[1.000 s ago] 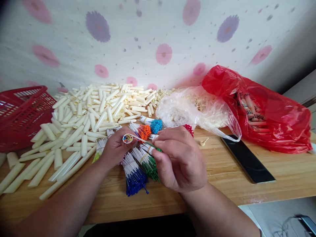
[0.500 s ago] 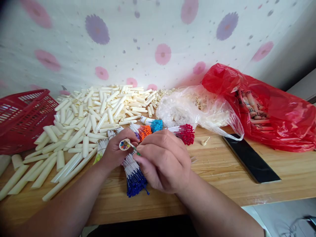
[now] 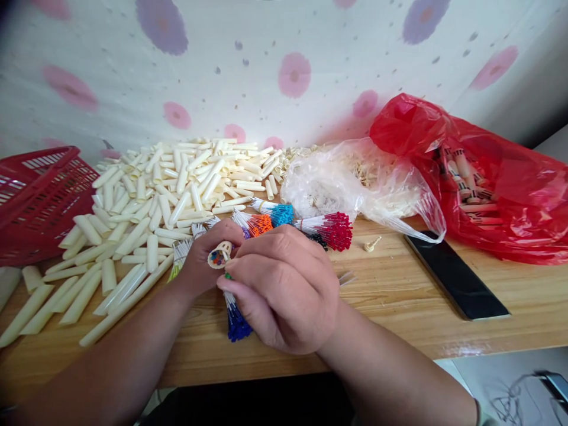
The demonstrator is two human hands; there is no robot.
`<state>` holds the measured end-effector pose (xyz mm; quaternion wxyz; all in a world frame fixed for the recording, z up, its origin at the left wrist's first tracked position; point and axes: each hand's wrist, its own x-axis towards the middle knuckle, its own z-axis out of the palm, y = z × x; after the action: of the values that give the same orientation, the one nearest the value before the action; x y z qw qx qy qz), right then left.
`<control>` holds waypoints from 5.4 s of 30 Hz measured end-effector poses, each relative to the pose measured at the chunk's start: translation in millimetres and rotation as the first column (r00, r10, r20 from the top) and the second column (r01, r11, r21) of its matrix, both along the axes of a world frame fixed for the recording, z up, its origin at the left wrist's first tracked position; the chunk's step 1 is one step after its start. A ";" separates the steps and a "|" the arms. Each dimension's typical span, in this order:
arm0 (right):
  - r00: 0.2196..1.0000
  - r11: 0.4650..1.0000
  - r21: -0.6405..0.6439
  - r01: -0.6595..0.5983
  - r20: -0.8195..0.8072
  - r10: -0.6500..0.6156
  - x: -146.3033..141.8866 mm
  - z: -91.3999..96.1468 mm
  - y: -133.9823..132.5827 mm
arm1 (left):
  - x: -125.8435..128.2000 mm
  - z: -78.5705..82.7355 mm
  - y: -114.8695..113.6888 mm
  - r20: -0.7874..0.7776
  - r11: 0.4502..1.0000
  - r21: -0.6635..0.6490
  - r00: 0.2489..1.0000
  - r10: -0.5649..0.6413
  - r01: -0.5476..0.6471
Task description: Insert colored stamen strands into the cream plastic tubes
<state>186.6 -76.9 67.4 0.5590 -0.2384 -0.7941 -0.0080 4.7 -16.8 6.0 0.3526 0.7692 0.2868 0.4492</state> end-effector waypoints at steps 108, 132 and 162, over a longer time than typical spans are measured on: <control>0.982 0.923 -0.345 0.172 -0.017 -0.189 -7.8 -29.5 29.4 | -4.9 1.5 -0.9 -0.208 0.888 0.332 0.894 0.397 -0.317; 0.957 0.875 -0.484 0.000 -0.255 -0.141 -16.6 -47.7 36.9 | -6.4 0.9 0.6 -0.182 0.825 0.378 0.839 0.512 -0.421; 0.888 0.875 -0.170 0.453 0.001 -0.459 63.6 -31.9 2.7 | -7.7 -10.2 3.5 0.238 0.959 -0.205 0.960 -0.146 0.196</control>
<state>250.3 -74.2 35.5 0.5351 -0.4644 -0.7023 -0.0686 -3.0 -13.2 -4.2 0.5054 0.6913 0.2272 0.4638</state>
